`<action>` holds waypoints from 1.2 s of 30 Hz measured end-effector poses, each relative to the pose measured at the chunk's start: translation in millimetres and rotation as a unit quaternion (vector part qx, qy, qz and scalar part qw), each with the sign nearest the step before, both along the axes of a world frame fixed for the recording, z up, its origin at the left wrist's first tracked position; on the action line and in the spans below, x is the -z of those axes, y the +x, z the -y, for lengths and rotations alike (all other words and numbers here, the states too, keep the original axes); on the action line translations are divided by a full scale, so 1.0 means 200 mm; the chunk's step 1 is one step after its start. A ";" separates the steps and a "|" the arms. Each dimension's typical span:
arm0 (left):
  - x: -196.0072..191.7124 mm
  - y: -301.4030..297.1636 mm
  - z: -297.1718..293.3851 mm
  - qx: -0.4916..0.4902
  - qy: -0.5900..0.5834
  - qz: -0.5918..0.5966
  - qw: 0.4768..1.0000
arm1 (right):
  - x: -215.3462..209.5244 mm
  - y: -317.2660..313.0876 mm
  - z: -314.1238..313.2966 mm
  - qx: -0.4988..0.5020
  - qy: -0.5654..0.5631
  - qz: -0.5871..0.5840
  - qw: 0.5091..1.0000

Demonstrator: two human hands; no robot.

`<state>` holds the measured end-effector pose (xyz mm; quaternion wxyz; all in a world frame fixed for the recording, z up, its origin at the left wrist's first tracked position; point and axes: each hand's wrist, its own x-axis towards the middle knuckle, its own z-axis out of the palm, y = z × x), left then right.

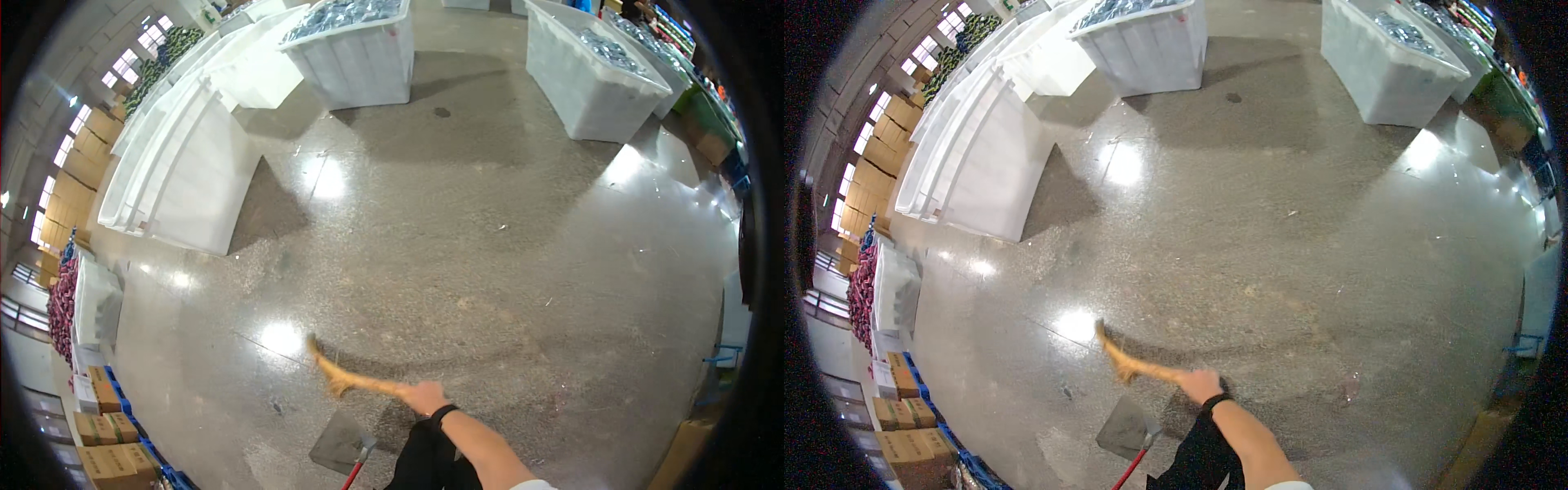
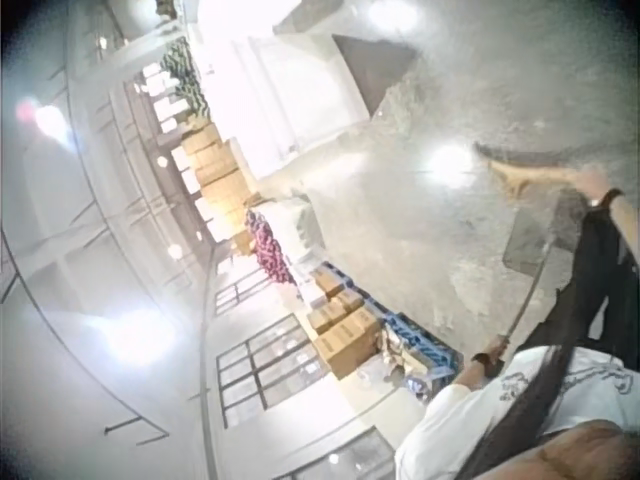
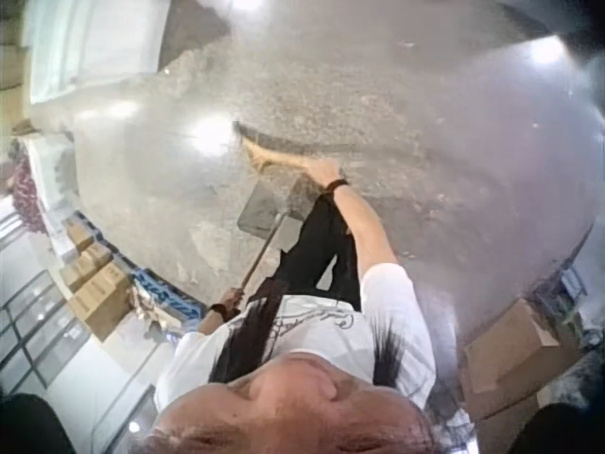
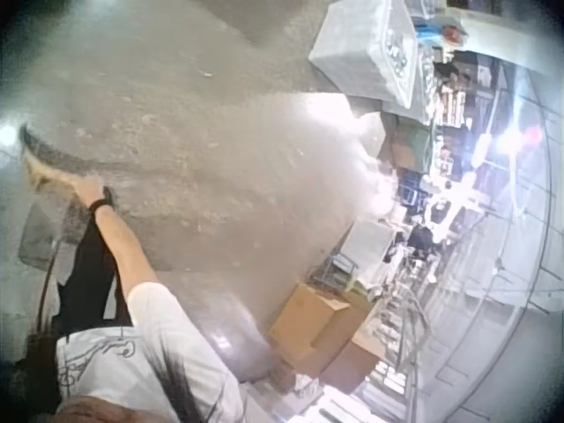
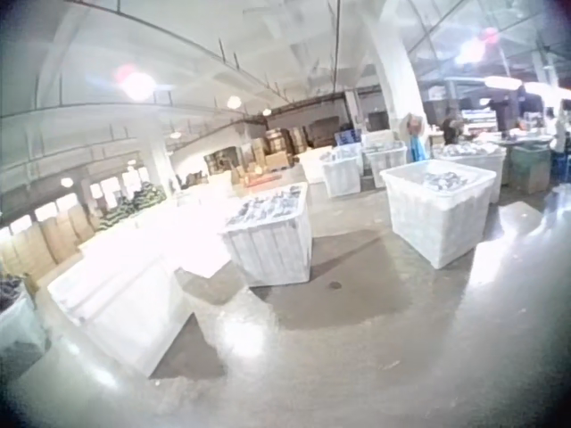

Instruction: Sweeping debris from the floor into a dustpan in a manufacturing facility.

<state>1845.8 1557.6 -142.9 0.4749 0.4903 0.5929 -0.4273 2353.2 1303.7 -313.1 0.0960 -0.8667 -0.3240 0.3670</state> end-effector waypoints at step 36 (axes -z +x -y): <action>-0.29 0.59 0.51 -0.180 0.078 -0.091 0.976 | -0.85 0.66 1.87 0.337 -0.260 0.011 0.905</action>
